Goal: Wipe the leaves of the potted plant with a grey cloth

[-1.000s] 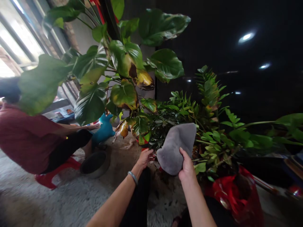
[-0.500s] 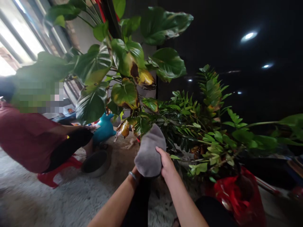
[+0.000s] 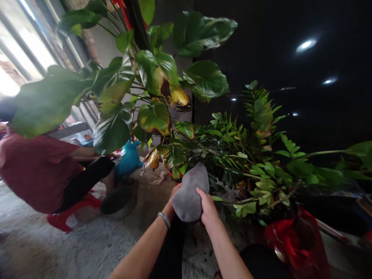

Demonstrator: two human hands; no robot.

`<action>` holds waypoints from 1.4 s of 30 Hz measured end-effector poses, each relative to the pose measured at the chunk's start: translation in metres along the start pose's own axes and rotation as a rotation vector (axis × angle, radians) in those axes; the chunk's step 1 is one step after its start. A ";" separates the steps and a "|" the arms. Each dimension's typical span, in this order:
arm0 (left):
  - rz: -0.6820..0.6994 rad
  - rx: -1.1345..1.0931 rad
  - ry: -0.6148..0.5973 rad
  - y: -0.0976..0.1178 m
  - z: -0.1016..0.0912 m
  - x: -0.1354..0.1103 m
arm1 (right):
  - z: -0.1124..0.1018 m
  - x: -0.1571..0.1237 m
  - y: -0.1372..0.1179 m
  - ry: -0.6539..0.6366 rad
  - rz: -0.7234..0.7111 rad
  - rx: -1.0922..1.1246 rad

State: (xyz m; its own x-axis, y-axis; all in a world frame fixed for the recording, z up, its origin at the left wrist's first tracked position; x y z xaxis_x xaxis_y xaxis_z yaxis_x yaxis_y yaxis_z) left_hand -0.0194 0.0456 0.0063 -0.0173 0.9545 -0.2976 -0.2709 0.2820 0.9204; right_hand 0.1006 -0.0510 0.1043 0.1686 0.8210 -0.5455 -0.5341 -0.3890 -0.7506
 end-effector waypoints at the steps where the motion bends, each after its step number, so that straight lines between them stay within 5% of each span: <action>1: -0.001 -0.016 0.015 0.001 -0.001 0.000 | -0.009 -0.002 0.015 0.022 0.037 -0.011; 4: -0.032 -0.083 0.052 0.003 -0.002 -0.005 | -0.034 -0.019 0.046 0.047 0.118 -0.043; 6: -0.065 -0.106 0.056 0.003 -0.001 -0.009 | -0.049 -0.030 0.040 0.077 0.067 -0.029; 11: -0.112 -0.133 0.019 0.005 0.006 -0.016 | -0.082 -0.022 -0.043 0.282 -0.291 0.253; 14: -0.096 -0.127 0.020 0.006 0.007 -0.017 | -0.085 -0.003 -0.066 0.365 -0.282 0.361; 18: -0.115 -0.110 0.008 0.005 0.009 -0.017 | -0.063 -0.001 -0.014 0.270 0.039 0.269; 22: -0.115 -0.100 -0.016 0.007 0.008 -0.016 | -0.054 -0.027 0.046 0.116 0.164 0.079; 24: -0.116 -0.102 -0.021 0.008 0.007 -0.017 | -0.061 -0.034 0.040 0.105 0.082 0.033; 30: -0.108 -0.099 -0.014 0.012 0.009 -0.022 | -0.077 -0.009 -0.047 0.300 -0.322 0.259; 34: -0.093 -0.090 -0.003 0.011 0.012 -0.022 | -0.059 0.001 -0.012 0.210 -0.129 0.178; 38: -0.094 -0.105 0.005 0.011 0.009 -0.020 | -0.061 -0.024 0.039 0.130 -0.018 -0.025; 42: -0.109 -0.113 0.009 0.013 0.006 -0.020 | -0.073 -0.034 0.000 0.222 -0.184 -0.006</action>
State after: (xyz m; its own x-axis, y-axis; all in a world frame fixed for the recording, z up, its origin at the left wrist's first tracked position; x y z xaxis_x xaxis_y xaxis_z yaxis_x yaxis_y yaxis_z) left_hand -0.0172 0.0306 0.0253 0.0101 0.9178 -0.3970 -0.3778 0.3710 0.8483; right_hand 0.1554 -0.1097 0.0958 0.4397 0.7668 -0.4676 -0.4729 -0.2450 -0.8464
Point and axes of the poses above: each hand's wrist, its own x-axis towards the middle knuckle, its own z-axis out of the palm, y = z × x, the point moved 5 cm from there along x, towards the middle knuckle, and after that the axes turned 1 degree about y, right-handed, at the moved point
